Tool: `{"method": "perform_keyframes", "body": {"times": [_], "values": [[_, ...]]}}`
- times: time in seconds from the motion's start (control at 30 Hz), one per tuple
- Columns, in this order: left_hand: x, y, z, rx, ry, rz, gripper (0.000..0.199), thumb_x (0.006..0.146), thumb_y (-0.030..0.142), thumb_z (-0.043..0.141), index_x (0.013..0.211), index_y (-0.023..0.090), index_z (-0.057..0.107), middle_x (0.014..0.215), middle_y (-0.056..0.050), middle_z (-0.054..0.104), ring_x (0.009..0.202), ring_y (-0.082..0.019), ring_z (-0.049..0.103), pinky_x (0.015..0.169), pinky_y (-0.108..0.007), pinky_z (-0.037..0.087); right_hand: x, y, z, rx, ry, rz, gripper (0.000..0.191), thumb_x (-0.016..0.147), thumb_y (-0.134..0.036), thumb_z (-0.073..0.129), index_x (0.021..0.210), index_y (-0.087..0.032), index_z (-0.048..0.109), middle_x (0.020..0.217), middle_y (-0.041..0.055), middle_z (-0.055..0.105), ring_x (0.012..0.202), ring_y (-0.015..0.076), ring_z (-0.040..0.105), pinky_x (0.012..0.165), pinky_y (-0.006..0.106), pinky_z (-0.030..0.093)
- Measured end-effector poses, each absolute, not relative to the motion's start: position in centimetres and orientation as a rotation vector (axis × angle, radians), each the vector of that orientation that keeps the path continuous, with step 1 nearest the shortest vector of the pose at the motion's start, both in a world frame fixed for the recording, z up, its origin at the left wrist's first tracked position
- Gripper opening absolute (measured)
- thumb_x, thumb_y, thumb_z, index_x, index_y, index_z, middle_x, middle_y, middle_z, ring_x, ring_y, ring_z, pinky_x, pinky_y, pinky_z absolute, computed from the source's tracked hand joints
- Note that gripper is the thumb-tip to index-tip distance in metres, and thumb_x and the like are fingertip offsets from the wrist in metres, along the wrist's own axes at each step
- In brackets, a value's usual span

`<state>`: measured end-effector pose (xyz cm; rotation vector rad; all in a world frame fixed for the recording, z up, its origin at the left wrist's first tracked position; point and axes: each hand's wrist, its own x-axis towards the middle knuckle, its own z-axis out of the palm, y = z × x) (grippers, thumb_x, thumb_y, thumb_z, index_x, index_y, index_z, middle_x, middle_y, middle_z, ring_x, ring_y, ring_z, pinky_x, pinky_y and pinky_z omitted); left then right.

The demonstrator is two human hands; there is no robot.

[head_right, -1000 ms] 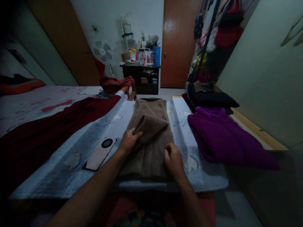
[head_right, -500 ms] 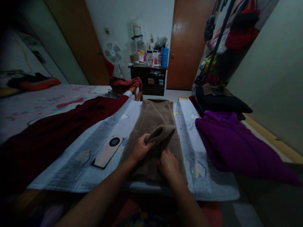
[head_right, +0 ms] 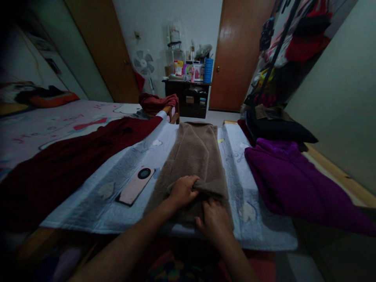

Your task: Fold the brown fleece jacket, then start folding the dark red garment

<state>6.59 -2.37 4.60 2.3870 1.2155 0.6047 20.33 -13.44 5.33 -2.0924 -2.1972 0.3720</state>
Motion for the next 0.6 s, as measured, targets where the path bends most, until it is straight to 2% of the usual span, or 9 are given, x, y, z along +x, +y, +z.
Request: {"method": "perform_keyframes", "body": {"times": [0.13, 0.23, 0.4, 0.6], "values": [[6.1, 0.0, 8.0, 2.249, 1.201, 0.636, 0.020, 0.078, 0.032, 0.065, 0.096, 0.022, 0.065, 0.080, -0.001, 0.068, 0.076, -0.019, 0.063, 0.068, -0.026, 0.043, 20.3, -13.7, 5.7, -2.084, -2.223, 0.348, 0.028, 0.080, -0.030, 0.059, 0.103, -0.016, 0.066, 0.106, 0.0140, 0.062, 0.097, 0.0290, 0.059, 0.083, 0.037, 0.046], [5.6, 2.6, 12.0, 2.285, 1.109, 0.644, 0.018, 0.077, 0.036, 0.067, 0.084, 0.020, 0.065, 0.073, 0.001, 0.064, 0.070, -0.016, 0.059, 0.062, -0.024, 0.039, 20.4, -13.9, 5.8, -2.054, -2.248, 0.352, 0.033, 0.079, -0.031, 0.063, 0.108, -0.016, 0.065, 0.107, 0.0130, 0.061, 0.099, 0.0283, 0.057, 0.084, 0.036, 0.045], [5.3, 6.8, 16.7, 2.401, 1.054, 0.650, 0.021, 0.073, 0.032, 0.069, 0.089, 0.017, 0.066, 0.077, 0.001, 0.064, 0.072, -0.016, 0.057, 0.065, -0.024, 0.039, 20.6, -14.1, 5.6, -2.042, -2.257, 0.365, 0.033, 0.077, -0.030, 0.066, 0.107, -0.016, 0.065, 0.111, 0.0137, 0.060, 0.103, 0.0286, 0.055, 0.089, 0.037, 0.043], [6.1, 10.4, 17.4, 2.523, 1.076, 0.572, 0.025, 0.074, 0.029, 0.069, 0.095, 0.016, 0.065, 0.086, -0.001, 0.067, 0.081, -0.018, 0.060, 0.070, -0.025, 0.042, 21.1, -14.2, 5.3, -1.990, -2.234, 0.415, 0.033, 0.078, -0.028, 0.065, 0.109, -0.017, 0.064, 0.109, 0.0115, 0.061, 0.105, 0.0273, 0.054, 0.092, 0.037, 0.042]]}}
